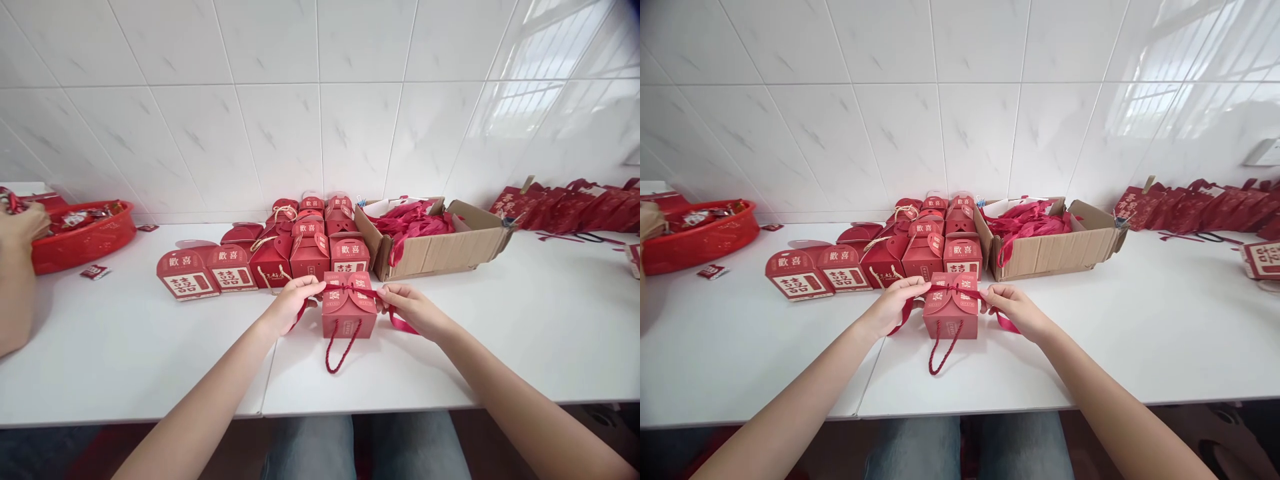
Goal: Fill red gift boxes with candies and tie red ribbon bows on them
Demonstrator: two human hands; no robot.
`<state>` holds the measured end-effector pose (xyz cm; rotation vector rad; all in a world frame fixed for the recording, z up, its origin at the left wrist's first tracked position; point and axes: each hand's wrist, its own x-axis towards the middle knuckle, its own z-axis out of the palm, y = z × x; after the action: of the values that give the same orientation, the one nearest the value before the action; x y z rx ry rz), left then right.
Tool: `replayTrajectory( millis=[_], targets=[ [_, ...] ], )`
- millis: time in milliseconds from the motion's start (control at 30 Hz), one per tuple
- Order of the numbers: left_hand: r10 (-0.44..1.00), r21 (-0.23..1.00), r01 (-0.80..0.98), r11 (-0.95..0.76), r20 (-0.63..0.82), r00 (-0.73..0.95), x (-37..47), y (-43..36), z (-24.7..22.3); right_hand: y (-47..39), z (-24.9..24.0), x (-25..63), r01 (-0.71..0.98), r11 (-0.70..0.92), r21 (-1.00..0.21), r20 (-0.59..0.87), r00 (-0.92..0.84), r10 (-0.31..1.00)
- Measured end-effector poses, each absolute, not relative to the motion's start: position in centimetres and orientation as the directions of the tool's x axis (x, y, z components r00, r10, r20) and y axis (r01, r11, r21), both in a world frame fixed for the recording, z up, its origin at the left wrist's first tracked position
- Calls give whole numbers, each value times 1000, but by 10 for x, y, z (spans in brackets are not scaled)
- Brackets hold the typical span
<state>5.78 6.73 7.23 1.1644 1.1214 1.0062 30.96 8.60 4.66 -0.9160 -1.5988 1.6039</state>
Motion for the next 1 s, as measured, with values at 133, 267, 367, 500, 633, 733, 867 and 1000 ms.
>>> replayTrajectory(
  millis=[133, 267, 367, 500, 633, 733, 867, 1000],
  targets=[
    [976, 994, -10, 107, -103, 189, 55, 69, 68, 88, 45, 313, 14, -15, -1000, -20, -519, 855],
    [980, 997, 4, 72, -71, 184, 52, 71, 67, 88, 50, 315, 53, 1, -999, -26, -506, 862],
    [981, 998, 2, 71, -70, 183, 52, 70, 68, 88, 54, 317, 95, 9, -995, -40, -499, 865],
    [981, 998, 6, 57, -57, 187, 54, 67, 69, 86, 61, 322, 61, -21, -998, -53, -597, 801],
    [990, 989, 144, -25, 4, 143, 55, 64, 69, 86, 68, 329, -91, -36, -995, 33, -662, 748],
    [993, 954, 282, -101, 81, 81, 54, 64, 72, 86, 78, 330, -176, 9, -984, 130, -693, 709],
    [978, 910, 368, -189, 207, -9, 58, 64, 85, 85, 99, 320, -173, 97, -980, 192, -700, 688],
    [961, 899, 338, -277, 257, 102, 77, 63, 108, 82, 113, 303, -132, 140, -981, 192, -687, 701]
  ],
)
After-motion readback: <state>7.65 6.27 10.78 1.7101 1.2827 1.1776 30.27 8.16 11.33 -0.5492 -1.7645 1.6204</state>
